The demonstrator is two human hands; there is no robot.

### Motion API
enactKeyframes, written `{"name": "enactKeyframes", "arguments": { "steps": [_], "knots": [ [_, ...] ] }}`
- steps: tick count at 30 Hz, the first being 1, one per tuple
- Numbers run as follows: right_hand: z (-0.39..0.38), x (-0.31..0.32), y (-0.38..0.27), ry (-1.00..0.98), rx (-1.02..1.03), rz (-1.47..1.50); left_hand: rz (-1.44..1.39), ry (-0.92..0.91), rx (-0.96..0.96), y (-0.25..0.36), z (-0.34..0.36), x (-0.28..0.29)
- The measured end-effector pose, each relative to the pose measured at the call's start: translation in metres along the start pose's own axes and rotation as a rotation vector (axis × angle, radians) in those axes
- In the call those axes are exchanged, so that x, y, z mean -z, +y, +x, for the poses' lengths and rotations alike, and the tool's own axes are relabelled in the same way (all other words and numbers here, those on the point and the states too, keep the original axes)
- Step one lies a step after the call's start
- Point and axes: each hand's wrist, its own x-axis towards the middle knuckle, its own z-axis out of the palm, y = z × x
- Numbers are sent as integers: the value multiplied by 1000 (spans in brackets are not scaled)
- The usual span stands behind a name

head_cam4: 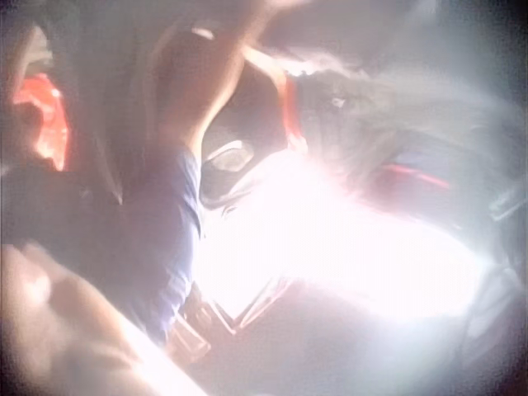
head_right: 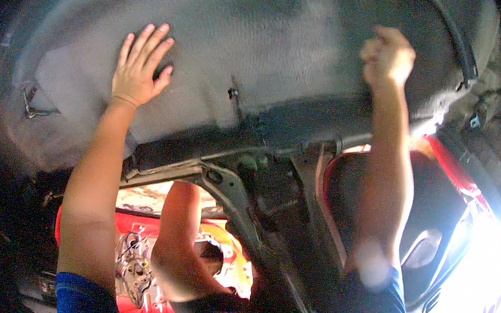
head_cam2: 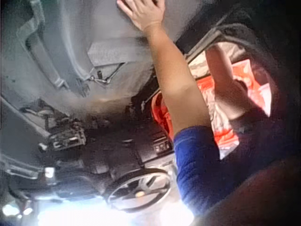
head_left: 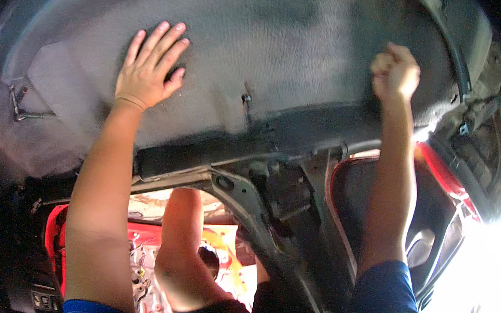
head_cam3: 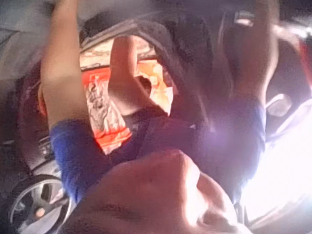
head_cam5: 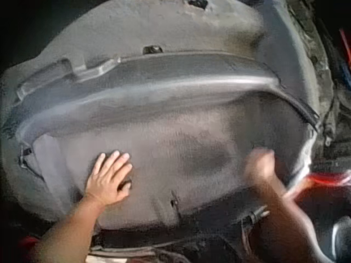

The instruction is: The person installs several black plastic interior trim pieces into a red car. They pick up a long trim piece and fit it along the top of the open door frame, then install a larger panel into the footwell area, and finally attach a smaller trim piece near the roof lining.

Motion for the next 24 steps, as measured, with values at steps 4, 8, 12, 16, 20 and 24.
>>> {"name": "enactKeyframes", "arguments": {
  "steps": [4, 8, 12, 16, 20, 24],
  "knots": [
    [-62, 55, 118, 184, -250, -390, -92, -58, 12, 28, -10, 12],
    [-9, 111, 138, -40, 341, -801, -50, -41, -30, 6, 6, 7],
    [17, 65, 10, -71, -8, 23, -23, -22, 16, 4, 3, 5],
    [-38, 92, 115, 170, -163, -479, -59, -49, 13, 15, -7, 11],
    [-38, 82, 95, 173, -69, -646, -51, -22, -18, 0, 6, 18],
    [-58, 82, 53, -21, 126, -1240, -20, 8, -15, 2, 5, 21]
  ]
}}
